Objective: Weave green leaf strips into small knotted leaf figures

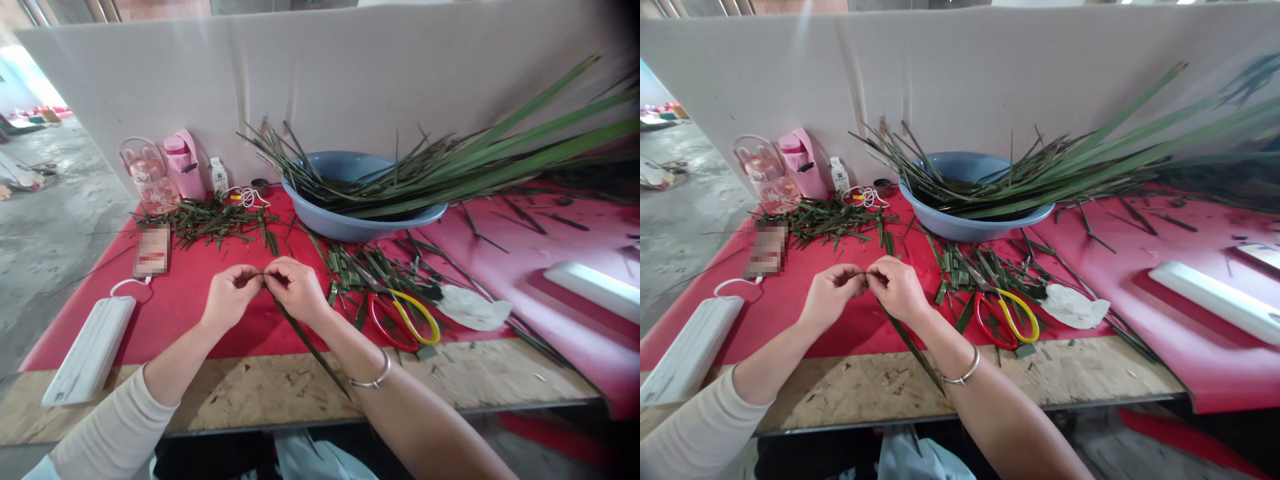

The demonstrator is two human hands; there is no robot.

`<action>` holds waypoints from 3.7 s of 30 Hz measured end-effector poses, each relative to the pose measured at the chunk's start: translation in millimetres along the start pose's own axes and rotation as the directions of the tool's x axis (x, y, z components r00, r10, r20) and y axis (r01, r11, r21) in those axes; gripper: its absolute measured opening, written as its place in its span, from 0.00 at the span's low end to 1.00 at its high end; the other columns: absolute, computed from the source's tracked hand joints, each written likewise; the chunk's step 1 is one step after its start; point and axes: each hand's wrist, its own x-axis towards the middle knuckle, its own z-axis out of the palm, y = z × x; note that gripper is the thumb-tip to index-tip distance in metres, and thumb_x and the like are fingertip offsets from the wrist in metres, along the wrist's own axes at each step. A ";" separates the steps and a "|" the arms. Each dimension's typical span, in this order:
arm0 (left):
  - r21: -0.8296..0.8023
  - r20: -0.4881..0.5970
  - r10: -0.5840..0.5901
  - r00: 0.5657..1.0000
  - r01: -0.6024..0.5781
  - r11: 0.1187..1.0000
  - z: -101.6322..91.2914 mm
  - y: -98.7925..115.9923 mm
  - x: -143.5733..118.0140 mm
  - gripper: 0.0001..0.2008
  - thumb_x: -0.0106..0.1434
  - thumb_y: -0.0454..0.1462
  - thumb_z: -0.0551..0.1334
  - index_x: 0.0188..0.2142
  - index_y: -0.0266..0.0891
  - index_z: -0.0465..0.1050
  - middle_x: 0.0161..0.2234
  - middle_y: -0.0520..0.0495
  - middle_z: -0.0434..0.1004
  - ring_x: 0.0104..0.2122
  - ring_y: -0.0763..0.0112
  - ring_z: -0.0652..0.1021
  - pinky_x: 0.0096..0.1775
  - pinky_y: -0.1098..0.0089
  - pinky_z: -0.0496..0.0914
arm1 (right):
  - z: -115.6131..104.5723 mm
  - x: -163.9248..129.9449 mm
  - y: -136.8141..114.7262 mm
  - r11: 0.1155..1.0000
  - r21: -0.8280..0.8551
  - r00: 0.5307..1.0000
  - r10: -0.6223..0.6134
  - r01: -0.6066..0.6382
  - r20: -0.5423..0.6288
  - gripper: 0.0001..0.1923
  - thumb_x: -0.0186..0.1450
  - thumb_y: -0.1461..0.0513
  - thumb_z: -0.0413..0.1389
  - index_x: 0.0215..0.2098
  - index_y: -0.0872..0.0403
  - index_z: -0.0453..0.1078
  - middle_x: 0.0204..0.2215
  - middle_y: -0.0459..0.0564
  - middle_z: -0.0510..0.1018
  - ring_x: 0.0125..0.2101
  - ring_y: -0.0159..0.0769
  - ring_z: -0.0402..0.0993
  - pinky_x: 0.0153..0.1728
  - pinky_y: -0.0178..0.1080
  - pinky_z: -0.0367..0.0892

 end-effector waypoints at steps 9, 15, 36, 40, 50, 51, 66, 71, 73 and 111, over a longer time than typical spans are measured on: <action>-0.136 0.007 -0.136 0.991 0.136 0.981 4.7 -7.6 1.6 0.07 0.47 0.36 0.61 0.26 0.34 0.71 0.20 0.54 0.71 0.21 0.80 0.71 0.28 0.77 0.67 | 12.5 -2.3 7.1 0.968 0.050 0.969 0.245 -0.245 -0.011 0.04 0.55 0.65 0.50 0.24 0.56 0.65 0.20 0.44 0.68 0.20 0.27 0.60 0.21 0.30 0.57; -0.173 -0.022 -0.162 0.987 0.156 0.973 7.0 -10.4 2.6 0.07 0.46 0.34 0.61 0.27 0.35 0.72 0.23 0.53 0.73 0.23 0.79 0.72 0.30 0.76 0.68 | 18.2 -3.3 9.2 0.878 0.204 0.898 0.439 -0.432 0.012 0.05 0.54 0.62 0.50 0.23 0.56 0.65 0.17 0.42 0.66 0.16 0.26 0.58 0.17 0.29 0.56; -0.301 -0.006 -0.175 0.985 0.165 0.939 6.6 -7.8 2.2 0.05 0.42 0.30 0.58 0.23 0.35 0.67 0.18 0.57 0.68 0.19 0.81 0.69 0.26 0.76 0.66 | 11.3 -5.3 3.3 0.990 -0.106 0.995 0.094 -0.098 -0.039 0.04 0.56 0.67 0.49 0.24 0.54 0.64 0.23 0.46 0.69 0.24 0.29 0.63 0.26 0.31 0.58; -0.262 0.008 -0.151 0.989 0.147 0.954 6.0 -5.7 1.7 0.04 0.43 0.32 0.60 0.23 0.35 0.67 0.17 0.57 0.67 0.18 0.81 0.68 0.25 0.77 0.64 | 10.4 -4.8 3.7 0.989 -0.105 0.994 0.105 -0.108 -0.034 0.04 0.56 0.67 0.49 0.25 0.54 0.65 0.24 0.46 0.69 0.24 0.29 0.64 0.27 0.31 0.59; -0.288 -0.039 -0.189 0.981 0.170 0.942 10.4 -3.3 -0.6 0.03 0.43 0.31 0.59 0.20 0.35 0.65 0.15 0.59 0.64 0.16 0.83 0.65 0.22 0.78 0.62 | 13.7 -6.4 2.5 0.987 -0.136 0.995 0.084 -0.090 -0.053 0.04 0.56 0.67 0.50 0.24 0.54 0.64 0.23 0.46 0.69 0.25 0.29 0.64 0.28 0.31 0.59; -0.296 -0.037 -0.199 0.979 0.179 0.938 10.6 -2.9 -0.7 0.03 0.43 0.32 0.60 0.21 0.35 0.65 0.16 0.58 0.65 0.16 0.83 0.66 0.22 0.78 0.62 | 14.0 -6.3 2.0 0.987 -0.134 0.995 0.082 -0.089 -0.057 0.05 0.56 0.67 0.50 0.24 0.54 0.64 0.23 0.46 0.69 0.25 0.30 0.64 0.28 0.31 0.59; -0.447 -0.161 -0.058 0.985 -0.021 0.894 -25.1 -3.5 21.9 0.10 0.44 0.37 0.64 0.27 0.37 0.66 0.21 0.58 0.68 0.22 0.80 0.73 0.25 0.78 0.68 | -23.7 6.1 30.8 0.932 0.039 0.924 0.350 -0.360 0.156 0.17 0.62 0.56 0.43 0.28 0.55 0.69 0.25 0.48 0.75 0.28 0.34 0.71 0.31 0.36 0.64; -0.492 -0.212 -0.051 0.976 -0.061 0.869 -26.7 2.8 21.5 0.08 0.44 0.35 0.62 0.26 0.37 0.65 0.20 0.58 0.66 0.19 0.82 0.71 0.22 0.80 0.66 | -27.4 7.5 14.0 0.942 -0.275 0.946 0.105 -0.193 -0.305 0.13 0.60 0.57 0.49 0.26 0.56 0.69 0.26 0.52 0.72 0.32 0.38 0.68 0.38 0.41 0.61; -0.504 -0.195 -0.061 0.979 -0.046 0.862 -27.6 3.5 21.7 0.08 0.44 0.35 0.62 0.25 0.37 0.65 0.19 0.58 0.67 0.19 0.82 0.71 0.22 0.80 0.66 | -29.8 8.8 11.0 0.971 -0.171 0.956 0.119 -0.169 -0.268 0.13 0.61 0.58 0.47 0.28 0.55 0.70 0.29 0.53 0.74 0.35 0.39 0.68 0.41 0.42 0.61; -0.458 0.003 -0.164 0.986 0.147 0.877 -11.1 2.0 7.3 0.16 0.48 0.44 0.64 0.34 0.38 0.67 0.26 0.53 0.70 0.24 0.78 0.72 0.22 0.78 0.66 | 4.4 -0.9 4.4 0.271 0.665 0.695 0.487 -0.696 0.529 0.13 0.47 0.58 0.63 0.26 0.57 0.69 0.19 0.41 0.72 0.18 0.24 0.66 0.24 0.31 0.61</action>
